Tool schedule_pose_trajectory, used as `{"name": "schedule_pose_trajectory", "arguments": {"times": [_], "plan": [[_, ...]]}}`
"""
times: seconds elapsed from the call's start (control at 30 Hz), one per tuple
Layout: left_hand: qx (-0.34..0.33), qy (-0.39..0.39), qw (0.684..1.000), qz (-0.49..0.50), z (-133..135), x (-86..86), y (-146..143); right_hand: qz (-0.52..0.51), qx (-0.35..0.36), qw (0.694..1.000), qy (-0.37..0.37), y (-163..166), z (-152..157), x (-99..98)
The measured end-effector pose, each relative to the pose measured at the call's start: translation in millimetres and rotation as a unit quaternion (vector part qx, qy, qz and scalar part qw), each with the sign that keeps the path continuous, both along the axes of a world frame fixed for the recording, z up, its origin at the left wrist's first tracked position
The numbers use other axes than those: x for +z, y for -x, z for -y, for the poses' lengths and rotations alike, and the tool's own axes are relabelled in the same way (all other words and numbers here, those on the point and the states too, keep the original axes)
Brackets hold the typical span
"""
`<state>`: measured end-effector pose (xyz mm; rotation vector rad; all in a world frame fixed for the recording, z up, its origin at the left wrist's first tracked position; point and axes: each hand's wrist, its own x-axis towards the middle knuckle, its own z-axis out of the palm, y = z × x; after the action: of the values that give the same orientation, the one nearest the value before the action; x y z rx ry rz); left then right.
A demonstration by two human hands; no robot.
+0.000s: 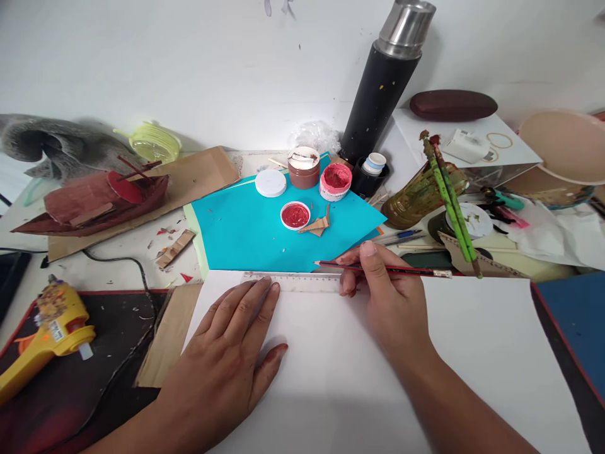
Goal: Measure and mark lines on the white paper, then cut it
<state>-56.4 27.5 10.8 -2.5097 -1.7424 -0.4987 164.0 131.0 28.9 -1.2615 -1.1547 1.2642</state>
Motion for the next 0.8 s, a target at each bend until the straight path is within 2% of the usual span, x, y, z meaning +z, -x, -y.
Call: {"name": "schedule_pose_trajectory", "arguments": {"times": [0.8], "plan": [[-0.011,0.000,1.000,-0.006,-1.2,1.1,1.1,0.008,0.007,1.000,-0.002,-0.9,0.5,-1.9]]}}
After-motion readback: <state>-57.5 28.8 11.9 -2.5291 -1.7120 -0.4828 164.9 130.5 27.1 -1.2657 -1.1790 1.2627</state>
